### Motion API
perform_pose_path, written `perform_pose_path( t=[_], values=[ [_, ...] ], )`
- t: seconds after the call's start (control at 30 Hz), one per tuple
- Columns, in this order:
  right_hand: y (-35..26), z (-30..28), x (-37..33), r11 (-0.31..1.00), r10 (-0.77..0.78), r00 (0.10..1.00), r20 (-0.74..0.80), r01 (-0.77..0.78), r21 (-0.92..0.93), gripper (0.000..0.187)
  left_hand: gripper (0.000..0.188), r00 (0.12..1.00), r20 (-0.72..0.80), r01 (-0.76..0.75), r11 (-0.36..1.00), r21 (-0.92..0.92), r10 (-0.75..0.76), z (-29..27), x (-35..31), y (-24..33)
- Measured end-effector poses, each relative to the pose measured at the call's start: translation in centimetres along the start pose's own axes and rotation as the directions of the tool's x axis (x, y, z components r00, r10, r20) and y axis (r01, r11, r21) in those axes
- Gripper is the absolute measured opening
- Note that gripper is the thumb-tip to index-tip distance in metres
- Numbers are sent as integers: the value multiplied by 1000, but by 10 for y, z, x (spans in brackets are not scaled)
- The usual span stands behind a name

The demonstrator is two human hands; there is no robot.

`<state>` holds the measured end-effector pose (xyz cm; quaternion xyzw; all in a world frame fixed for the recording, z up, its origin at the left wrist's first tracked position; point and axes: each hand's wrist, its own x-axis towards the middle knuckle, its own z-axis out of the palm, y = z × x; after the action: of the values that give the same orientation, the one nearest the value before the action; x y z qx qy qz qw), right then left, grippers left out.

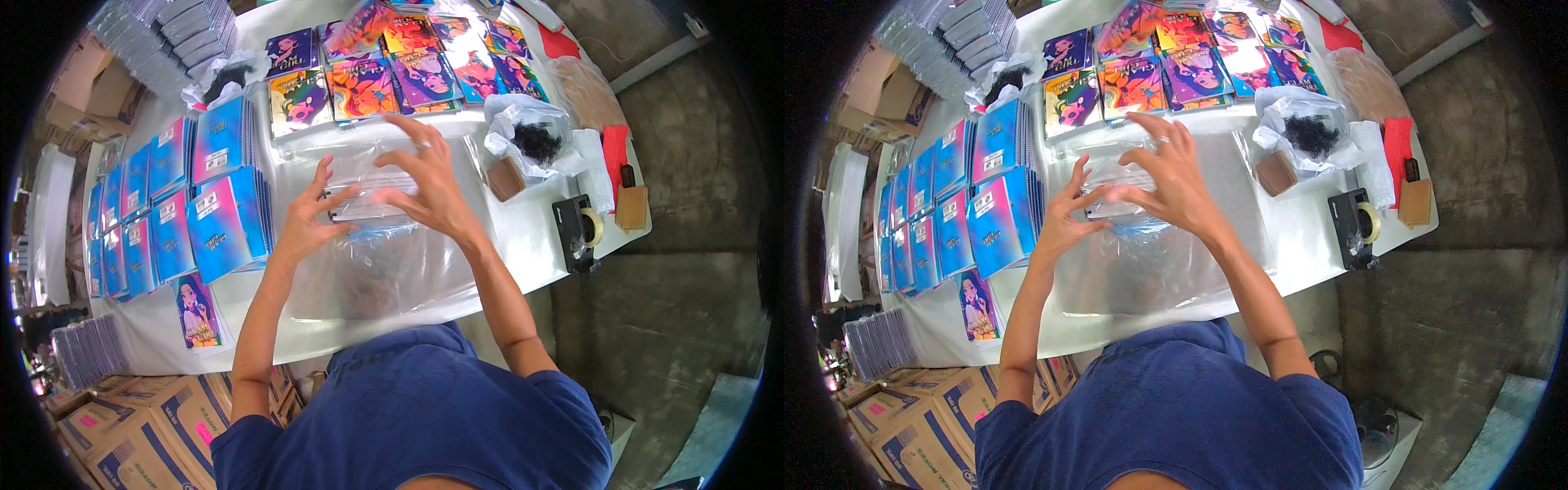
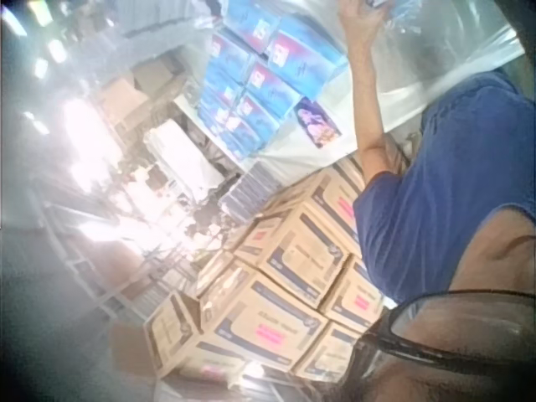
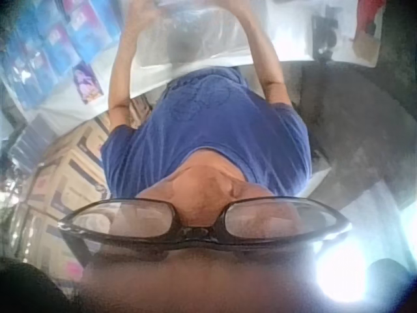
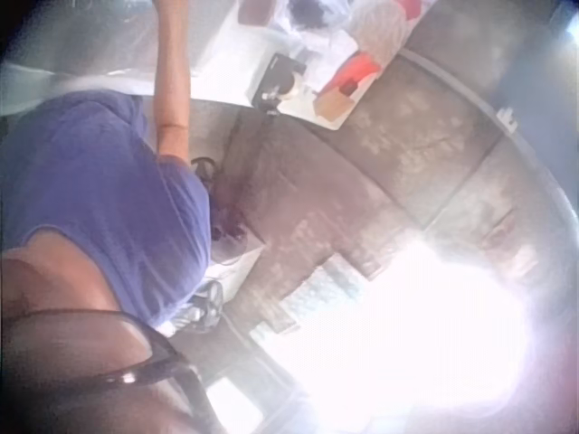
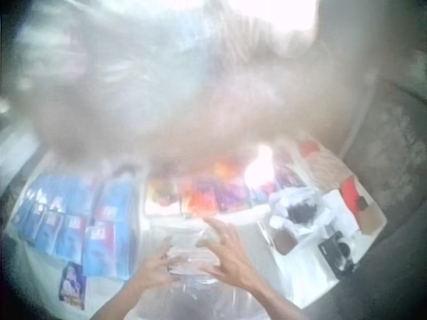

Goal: The person gathers multiple blue spiral notebooks from a table, stacks them, and places the stack into a large clear plastic bag before sealing it with tape.

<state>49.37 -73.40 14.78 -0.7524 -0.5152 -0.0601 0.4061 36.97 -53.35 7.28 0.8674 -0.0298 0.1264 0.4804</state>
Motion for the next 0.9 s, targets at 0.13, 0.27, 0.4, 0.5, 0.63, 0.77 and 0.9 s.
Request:
perform_pose_path(
  t=[0.13, 0.27, 0.4, 0.5, 0.63, 0.77, 0.9],
  values=[
    [5, 2, 33, 998, -7, 996, -91, 12, 60, 14, 71, 1000, 24, 19, 1000, 4, -19, 0, 2, -2],
    [28, -36, 10, 915, 160, 956, -245, -51, 399, 18, 68, 999, -33, -22, 1000, 16, 23, 5, 0, 3],
    [58, -30, -59, 885, 257, 960, -113, -187, 427, 37, 62, 993, -108, -57, 998, -30, 54, 14, -2, -7],
    [49, 2, -83, 930, 227, 971, 72, -238, 280, 50, 56, 983, -178, -60, 995, -79, 45, 22, -4, -12],
    [29, 30, -81, 942, 261, 963, -65, -239, 235, 53, 52, 975, -216, -67, 994, -84, 48, 24, -8, -6],
    [29, 33, -74, 966, 245, 963, -112, -232, 117, 46, 52, 985, -116, -106, 981, 165, 126, 11, -5, -2],
    [19, 25, -64, 967, 248, 967, -63, -243, 77, 35, 49, 993, 28, -122, 957, 262, 119, -4, 6, 10]
  ],
)
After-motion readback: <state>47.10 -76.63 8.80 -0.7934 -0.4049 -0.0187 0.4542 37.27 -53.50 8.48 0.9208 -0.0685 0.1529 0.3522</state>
